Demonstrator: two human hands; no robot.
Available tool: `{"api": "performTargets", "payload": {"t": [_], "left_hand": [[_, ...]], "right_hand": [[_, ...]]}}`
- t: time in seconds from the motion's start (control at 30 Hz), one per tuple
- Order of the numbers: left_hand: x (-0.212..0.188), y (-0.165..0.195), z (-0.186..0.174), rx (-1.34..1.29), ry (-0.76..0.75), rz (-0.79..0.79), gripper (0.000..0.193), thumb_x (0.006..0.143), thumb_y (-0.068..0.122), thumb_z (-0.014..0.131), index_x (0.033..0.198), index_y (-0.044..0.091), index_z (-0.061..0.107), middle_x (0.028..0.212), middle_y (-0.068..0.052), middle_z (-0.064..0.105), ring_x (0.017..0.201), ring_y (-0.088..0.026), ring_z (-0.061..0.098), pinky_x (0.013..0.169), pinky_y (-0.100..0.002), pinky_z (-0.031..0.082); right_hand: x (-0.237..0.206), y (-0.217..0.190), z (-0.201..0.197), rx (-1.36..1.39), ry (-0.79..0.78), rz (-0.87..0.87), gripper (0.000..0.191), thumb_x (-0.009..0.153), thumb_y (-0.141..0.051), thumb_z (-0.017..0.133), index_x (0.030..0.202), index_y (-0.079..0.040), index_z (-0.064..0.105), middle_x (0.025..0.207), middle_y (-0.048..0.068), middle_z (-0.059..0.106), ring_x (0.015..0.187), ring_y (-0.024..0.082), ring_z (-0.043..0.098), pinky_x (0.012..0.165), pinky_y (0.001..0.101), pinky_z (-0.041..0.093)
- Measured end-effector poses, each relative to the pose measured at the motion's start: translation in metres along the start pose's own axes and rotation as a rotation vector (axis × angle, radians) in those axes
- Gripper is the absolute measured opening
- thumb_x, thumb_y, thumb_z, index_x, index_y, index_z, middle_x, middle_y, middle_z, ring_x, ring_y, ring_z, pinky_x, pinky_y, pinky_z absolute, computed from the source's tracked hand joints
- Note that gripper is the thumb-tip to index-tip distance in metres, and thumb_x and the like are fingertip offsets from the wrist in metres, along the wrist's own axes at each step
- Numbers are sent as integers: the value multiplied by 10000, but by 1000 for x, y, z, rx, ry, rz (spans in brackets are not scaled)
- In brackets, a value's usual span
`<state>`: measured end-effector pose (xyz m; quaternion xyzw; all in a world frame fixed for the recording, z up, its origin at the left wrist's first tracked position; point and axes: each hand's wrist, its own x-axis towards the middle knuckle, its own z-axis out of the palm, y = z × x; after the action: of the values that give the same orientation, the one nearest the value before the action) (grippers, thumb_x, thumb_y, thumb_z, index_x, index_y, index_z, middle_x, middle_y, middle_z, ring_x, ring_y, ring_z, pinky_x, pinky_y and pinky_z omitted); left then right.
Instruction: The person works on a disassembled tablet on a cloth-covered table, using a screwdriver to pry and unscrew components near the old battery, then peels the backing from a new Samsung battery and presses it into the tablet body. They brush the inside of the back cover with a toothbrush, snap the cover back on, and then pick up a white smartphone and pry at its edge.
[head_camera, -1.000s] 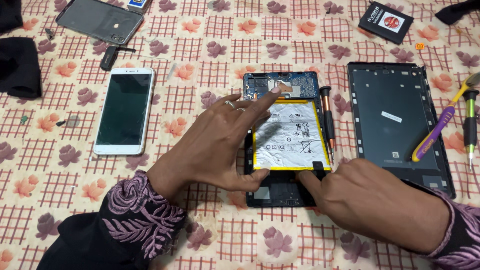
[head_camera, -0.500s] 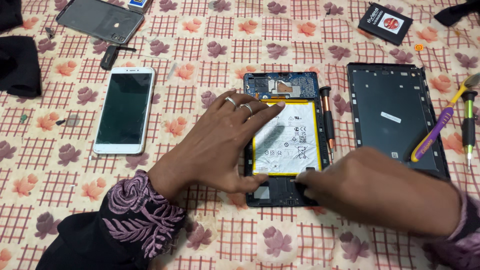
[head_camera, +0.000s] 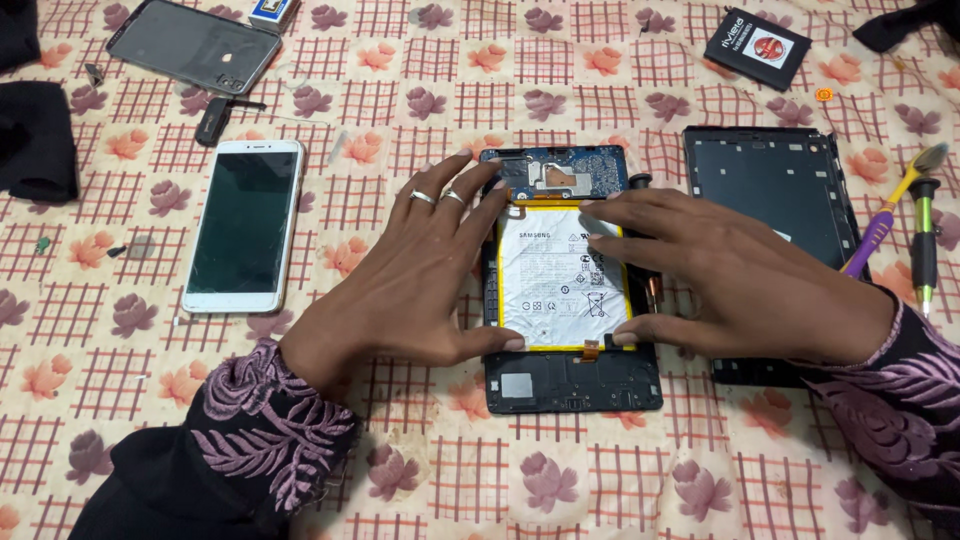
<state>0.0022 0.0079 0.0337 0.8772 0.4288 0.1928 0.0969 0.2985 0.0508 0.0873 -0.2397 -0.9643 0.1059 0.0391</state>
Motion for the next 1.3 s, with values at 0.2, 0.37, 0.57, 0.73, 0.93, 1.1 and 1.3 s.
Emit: {"api": "performTargets", "payload": {"t": [0.2,0.37,0.57,0.73,0.93,1.1,1.3], "left_hand": [[-1,-3,7,15,-74,-46,1297,648,742,760,1496,-128,306,1561,-356,262,1485,-518,162,1198,-620,146],[-1,0,10,5,-109,-84,1319,664,759,758,1521,-113,261,1593,-344,220,1482,-526,154,1180,-650,136],[2,2,9,-10,-189,-176,1351,606,790,768,1533,-47,252,1623,-268,197,1475,-519,125,1153,-673,141],[4,3,8,-44,-210,-219,1423,561,803,795,1525,-68,214,1625,-245,190,1485,-502,109,1162,-653,143],[1,-4,0,-158,-242,-195,1280,694,662,810,1567,-54,207,1669,-255,156,1521,-503,74,1190,-613,148],[0,-7,0,-148,-232,-163,1316,668,629,835,1560,-72,168,1656,-272,147,1511,-506,93,1196,-604,135],[1,-3,1,-144,-204,-208,1326,627,598,866,1559,-40,170,1647,-244,182,1499,-501,127,1180,-617,142]], "right_hand": [[5,-3,-2,15,-73,44,770,748,-430,758,1382,-35,572,1498,168,504,1372,364,424,1082,509,382],[8,-3,-1,-9,-92,56,767,734,-406,762,1387,-48,578,1503,165,516,1413,379,424,1081,519,370],[2,3,5,-23,-86,34,733,739,-391,758,1361,-46,583,1503,153,523,1400,370,442,1090,505,380],[-1,1,10,-80,25,-37,720,789,-403,725,1373,-13,565,1511,182,516,1408,371,450,1138,499,384],[12,-13,22,43,127,-111,500,860,-188,635,1337,-45,586,1457,149,552,1363,361,484,1098,534,402],[16,-21,21,114,79,-159,473,833,-189,677,1306,-192,652,1450,88,550,1328,349,494,1091,520,415],[21,-28,18,78,11,-186,519,753,-176,720,1268,-222,674,1455,80,536,1317,361,488,1044,520,421]]}}
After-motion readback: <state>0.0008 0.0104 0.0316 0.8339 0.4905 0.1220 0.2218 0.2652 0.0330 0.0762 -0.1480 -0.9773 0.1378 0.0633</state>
